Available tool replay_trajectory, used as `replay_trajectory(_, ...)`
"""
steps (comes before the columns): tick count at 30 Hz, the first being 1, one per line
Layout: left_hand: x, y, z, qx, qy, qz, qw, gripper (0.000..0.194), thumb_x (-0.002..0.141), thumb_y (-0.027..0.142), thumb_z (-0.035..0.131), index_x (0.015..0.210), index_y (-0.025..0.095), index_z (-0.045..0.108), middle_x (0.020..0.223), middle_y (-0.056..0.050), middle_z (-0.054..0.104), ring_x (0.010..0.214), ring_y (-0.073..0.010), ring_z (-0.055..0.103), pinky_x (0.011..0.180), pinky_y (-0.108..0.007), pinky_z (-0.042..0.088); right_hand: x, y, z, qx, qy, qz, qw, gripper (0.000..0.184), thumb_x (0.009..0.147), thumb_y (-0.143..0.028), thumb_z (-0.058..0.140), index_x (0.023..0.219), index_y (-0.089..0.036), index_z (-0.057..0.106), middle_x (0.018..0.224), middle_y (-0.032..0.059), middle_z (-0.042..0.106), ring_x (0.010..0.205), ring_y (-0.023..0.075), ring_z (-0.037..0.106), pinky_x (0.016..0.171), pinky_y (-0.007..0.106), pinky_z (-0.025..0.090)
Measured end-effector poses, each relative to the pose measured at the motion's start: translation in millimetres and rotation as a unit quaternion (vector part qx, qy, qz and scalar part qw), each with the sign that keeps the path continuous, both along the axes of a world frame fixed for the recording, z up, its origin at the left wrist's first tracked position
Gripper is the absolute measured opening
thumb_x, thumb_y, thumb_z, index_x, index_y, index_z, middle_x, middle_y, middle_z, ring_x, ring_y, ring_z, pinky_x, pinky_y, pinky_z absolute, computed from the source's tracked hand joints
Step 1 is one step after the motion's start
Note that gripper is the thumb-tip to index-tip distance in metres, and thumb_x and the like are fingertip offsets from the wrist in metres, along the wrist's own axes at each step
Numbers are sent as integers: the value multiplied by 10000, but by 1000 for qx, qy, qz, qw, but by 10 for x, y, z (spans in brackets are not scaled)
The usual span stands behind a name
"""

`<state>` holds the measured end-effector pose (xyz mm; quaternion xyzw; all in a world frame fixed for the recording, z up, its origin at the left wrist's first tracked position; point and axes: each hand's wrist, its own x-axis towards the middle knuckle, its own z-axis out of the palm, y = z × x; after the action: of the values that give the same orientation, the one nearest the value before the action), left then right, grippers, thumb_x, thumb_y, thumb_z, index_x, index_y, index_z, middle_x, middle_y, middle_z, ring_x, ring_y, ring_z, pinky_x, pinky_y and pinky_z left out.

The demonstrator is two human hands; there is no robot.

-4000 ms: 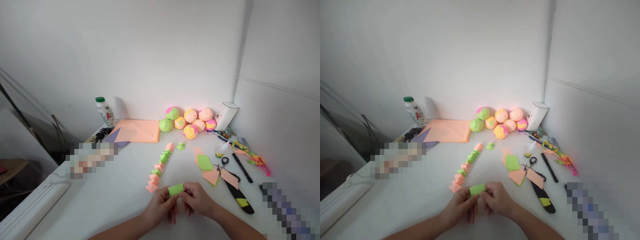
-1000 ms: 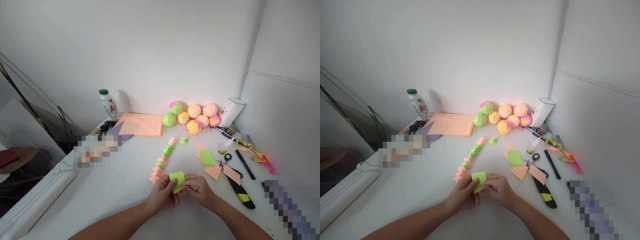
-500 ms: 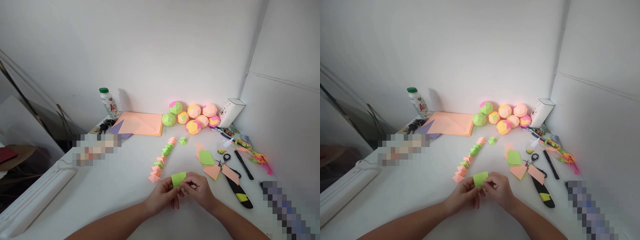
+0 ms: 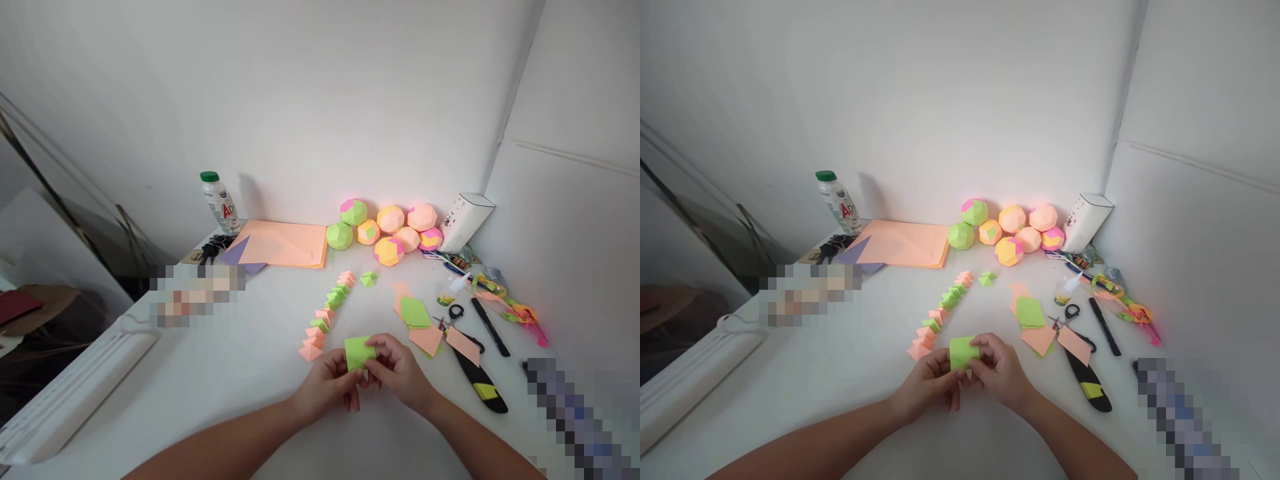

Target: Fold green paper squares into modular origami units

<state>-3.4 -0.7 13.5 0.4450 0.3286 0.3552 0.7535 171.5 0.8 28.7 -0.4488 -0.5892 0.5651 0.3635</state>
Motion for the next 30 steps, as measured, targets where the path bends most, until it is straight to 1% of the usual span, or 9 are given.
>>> replay_trajectory(7,-2,6,-20,-9,16,3,1000,299,780,428,624,798,139,553,737,-51,705,411,-105,615,378,-186,418,4,3,-31,8,-20,-10,1000,247,816,-349,582,971,-185,480,618,-29,581,493,106,530,438,213,429)
replay_trajectory(15,-6,-4,-6,-11,4,-2,1000,310,785,441,613,793,138,549,734,-57,708,422,-108,620,385,-189,423,-8,-14,-5,3,-26,-18,999,232,813,-334,576,960,-189,470,598,-37,574,478,108,534,430,214,430)
replay_trajectory(18,0,-2,13,-16,9,0,1000,321,778,456,611,781,143,538,717,-49,703,412,-112,617,378,-192,417,-9,-26,-5,2,-26,-21,999,235,816,-334,574,969,-192,466,587,-42,566,480,110,538,425,210,425)
replay_trajectory(22,-1,6,22,-25,39,3,999,336,752,466,630,788,150,523,687,-31,686,404,-121,615,368,-200,410,-15,-32,2,1,-23,-18,1000,253,827,-324,567,1019,-198,457,611,-40,576,502,110,545,449,215,434)
replay_trajectory(30,-1,-8,-12,-7,65,-19,998,332,798,477,568,815,149,522,616,2,633,405,-111,603,356,-180,377,-34,-39,49,17,-48,-30,998,268,813,-302,579,1021,-195,449,561,-66,535,460,101,517,442,216,430)
